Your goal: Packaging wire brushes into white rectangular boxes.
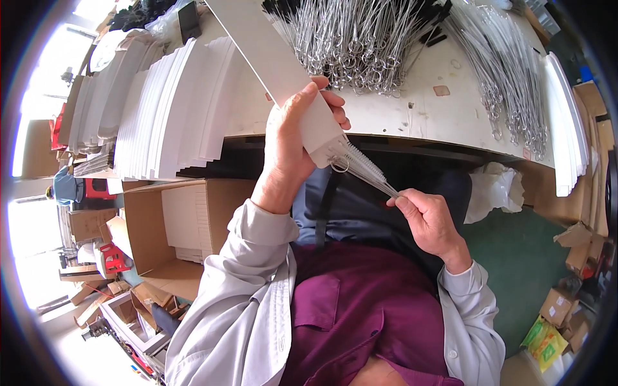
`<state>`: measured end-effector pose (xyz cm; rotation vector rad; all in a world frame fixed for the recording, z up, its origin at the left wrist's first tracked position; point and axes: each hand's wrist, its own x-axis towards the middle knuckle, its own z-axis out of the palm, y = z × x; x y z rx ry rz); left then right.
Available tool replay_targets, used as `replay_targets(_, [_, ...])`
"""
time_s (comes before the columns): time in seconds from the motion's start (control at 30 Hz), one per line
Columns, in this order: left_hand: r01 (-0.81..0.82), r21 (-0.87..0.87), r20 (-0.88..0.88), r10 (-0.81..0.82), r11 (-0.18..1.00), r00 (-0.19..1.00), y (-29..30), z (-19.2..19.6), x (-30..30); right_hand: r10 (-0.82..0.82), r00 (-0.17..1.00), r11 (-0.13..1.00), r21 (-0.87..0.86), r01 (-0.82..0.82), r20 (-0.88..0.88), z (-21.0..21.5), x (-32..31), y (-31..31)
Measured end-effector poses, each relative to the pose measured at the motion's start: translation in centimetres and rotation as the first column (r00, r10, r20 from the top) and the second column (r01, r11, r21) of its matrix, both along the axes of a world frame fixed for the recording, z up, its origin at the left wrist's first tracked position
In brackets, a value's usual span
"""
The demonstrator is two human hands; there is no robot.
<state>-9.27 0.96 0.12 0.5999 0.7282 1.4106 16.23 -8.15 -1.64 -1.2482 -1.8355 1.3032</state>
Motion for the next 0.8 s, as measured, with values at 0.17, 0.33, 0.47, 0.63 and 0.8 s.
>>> replay_targets(0.17, [-0.086,0.015,-0.105,0.087,0.996,0.991,-0.5,-0.1,1.0,-0.09,0.991,0.979,0.19,0.07,0.101,-0.2,-0.5,-0.6])
replay_targets(0.33, [-0.176,-0.03,-0.102,0.172,0.984,0.98,-0.7,-1.3,1.5,-0.191,0.961,0.912,0.398,0.099,0.199,0.3,-1.3,-0.9])
replay_targets(0.47, [-0.163,-0.068,-0.053,0.159,0.984,0.986,-1.3,-1.9,2.5,-0.175,0.964,0.929,0.358,0.095,0.199,0.0,-1.0,-0.4])
replay_targets(0.63, [-0.157,-0.105,-0.029,0.155,0.982,0.988,-1.8,-1.9,3.5,-0.038,0.993,0.989,0.143,0.022,0.109,-0.5,-1.2,0.4])
replay_targets(0.8, [-0.19,-0.088,0.035,0.193,0.978,0.98,-1.2,-2.1,2.7,-0.04,0.999,0.999,0.018,0.04,-0.018,-0.7,-1.0,0.4])
